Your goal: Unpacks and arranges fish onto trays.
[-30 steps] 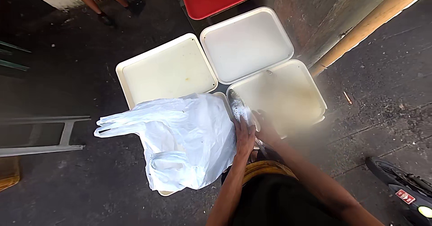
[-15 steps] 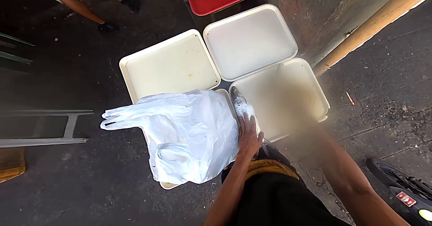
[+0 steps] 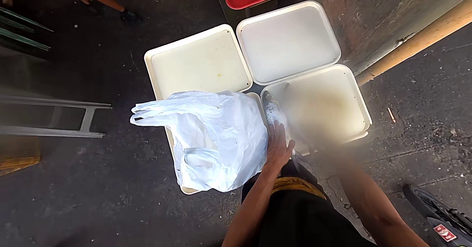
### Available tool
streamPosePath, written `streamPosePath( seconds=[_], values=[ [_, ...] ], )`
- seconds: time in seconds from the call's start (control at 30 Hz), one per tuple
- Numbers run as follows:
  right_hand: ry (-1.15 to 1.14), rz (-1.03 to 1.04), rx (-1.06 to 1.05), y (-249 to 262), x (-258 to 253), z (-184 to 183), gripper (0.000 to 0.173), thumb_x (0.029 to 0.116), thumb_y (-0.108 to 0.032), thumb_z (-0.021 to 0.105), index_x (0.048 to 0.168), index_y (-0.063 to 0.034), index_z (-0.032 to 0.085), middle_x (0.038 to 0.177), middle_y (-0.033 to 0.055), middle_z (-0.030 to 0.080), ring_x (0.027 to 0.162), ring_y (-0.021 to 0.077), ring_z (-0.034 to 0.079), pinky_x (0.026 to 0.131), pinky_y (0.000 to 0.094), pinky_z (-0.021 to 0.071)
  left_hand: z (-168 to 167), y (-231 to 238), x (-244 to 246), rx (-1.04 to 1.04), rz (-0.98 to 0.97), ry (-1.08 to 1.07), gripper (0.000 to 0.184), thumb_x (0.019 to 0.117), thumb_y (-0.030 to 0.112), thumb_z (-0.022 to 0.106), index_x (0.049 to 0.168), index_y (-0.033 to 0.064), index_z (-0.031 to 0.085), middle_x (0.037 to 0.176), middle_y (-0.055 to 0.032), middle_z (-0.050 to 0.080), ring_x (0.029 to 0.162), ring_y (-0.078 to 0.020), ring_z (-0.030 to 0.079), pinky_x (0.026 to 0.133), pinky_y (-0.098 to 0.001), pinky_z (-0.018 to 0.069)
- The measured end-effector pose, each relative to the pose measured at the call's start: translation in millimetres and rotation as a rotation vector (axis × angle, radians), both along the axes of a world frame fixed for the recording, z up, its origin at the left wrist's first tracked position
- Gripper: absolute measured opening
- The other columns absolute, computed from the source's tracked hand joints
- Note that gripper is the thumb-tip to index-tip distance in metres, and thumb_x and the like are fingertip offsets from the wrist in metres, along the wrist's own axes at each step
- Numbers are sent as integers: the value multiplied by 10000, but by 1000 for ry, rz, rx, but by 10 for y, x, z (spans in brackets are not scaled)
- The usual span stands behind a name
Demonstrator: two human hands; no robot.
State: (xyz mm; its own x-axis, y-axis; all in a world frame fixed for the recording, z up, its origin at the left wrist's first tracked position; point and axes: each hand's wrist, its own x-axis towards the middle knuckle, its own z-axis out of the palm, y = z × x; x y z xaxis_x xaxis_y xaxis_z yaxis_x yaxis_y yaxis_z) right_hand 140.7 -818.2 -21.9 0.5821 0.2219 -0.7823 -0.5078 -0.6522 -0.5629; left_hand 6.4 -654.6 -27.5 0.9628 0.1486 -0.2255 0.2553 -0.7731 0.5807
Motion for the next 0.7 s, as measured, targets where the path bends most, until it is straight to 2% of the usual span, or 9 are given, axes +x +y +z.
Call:
streamPosePath(
  seconds=[0.1, 0.17, 0.27, 0.33, 0.47, 0.53, 0.6, 0.63, 0.7],
  values=[
    [-222, 318, -354, -5, 55, 141, 685, 1074, -582, 306, 1134, -6, 671, 1051, 227, 696, 939, 369, 699, 836, 595, 538, 395, 6, -89, -191, -20, -32, 702, 1026, 405, 507, 1572, -8, 353, 1667, -230, 244, 1546, -352, 261, 1235, -438, 304],
    [-440, 339, -307, 48, 51, 379, 593, 1065, -497, 441, 1272, 28, 624, 1248, 293, 635, 1193, 452, 611, 1005, 663, 464, 884, 85, -274, -410, -126, -77, 596, 1015, 269, 587, 1523, -8, 444, 1624, -205, 360, 1500, -295, 375, 1211, -413, 362],
    [-798, 179, 145, 379, -94, 978, 404, 1047, -292, 542, 1262, 37, 636, 1229, 216, 667, 1131, 283, 664, 963, 447, 556, 1695, 428, -720, -734, -343, -228, 495, 1021, 172, 580, 1452, -62, 513, 1538, -217, 482, 1447, -275, 462, 1204, -414, 385],
    [-854, 36, 687, 739, -293, 1448, 272, 1039, -239, 526, 1163, -43, 668, 1136, 83, 715, 1035, 176, 699, 899, 363, 597, 2105, 790, -1072, -824, -351, -443, 473, 1057, 255, 512, 1381, -85, 570, 1435, -224, 580, 1376, -285, 540, 1181, -436, 431],
    [-635, 155, 1349, 1704, -873, 2250, 298, 1029, -455, 550, 1021, -236, 753, 1051, -60, 732, 1045, 145, 694, 947, 376, 580, 2216, 1637, -1561, -560, 224, -757, 422, 1081, 328, 460, 1181, -15, 686, 1188, -141, 721, 1151, -197, 674, 1014, -410, 551],
    [-581, 317, 1258, 2162, -1190, 2293, 346, 1066, -398, 471, 954, -189, 722, 966, -53, 729, 983, 117, 704, 915, 358, 594, 1914, 1917, -1622, -296, 411, -570, 369, 1022, 250, 498, 1240, 9, 670, 1230, -129, 694, 1191, -217, 638, 1039, -436, 512],
    [-594, 505, 887, 2506, -1425, 2147, 345, 1067, -236, 417, 884, -111, 683, 813, -36, 678, 779, 61, 647, 715, 269, 558, 1659, 1964, -1677, -234, 280, -328, 396, 1020, 304, 528, 1271, 34, 673, 1245, -130, 687, 1235, -267, 609, 1097, -488, 456],
    [-614, 638, 632, 2605, -1500, 2068, 330, 1063, -206, 429, 860, -88, 661, 743, -8, 620, 690, 86, 598, 637, 292, 514, 1584, 1890, -1724, -237, 144, -278, 361, 1018, 310, 541, 1208, 51, 707, 1143, -109, 725, 1168, -266, 643, 1082, -494, 458],
    [-552, 905, 121, 2660, -1547, 1951, 334, 1081, -224, 446, 941, -14, 665, 826, 139, 636, 787, 259, 639, 743, 469, 525, 1567, 1716, -1809, -359, -157, -197, 321, 1018, 273, 552, 1199, 62, 713, 982, -88, 741, 1024, -256, 689, 1018, -490, 494]
  ],
)
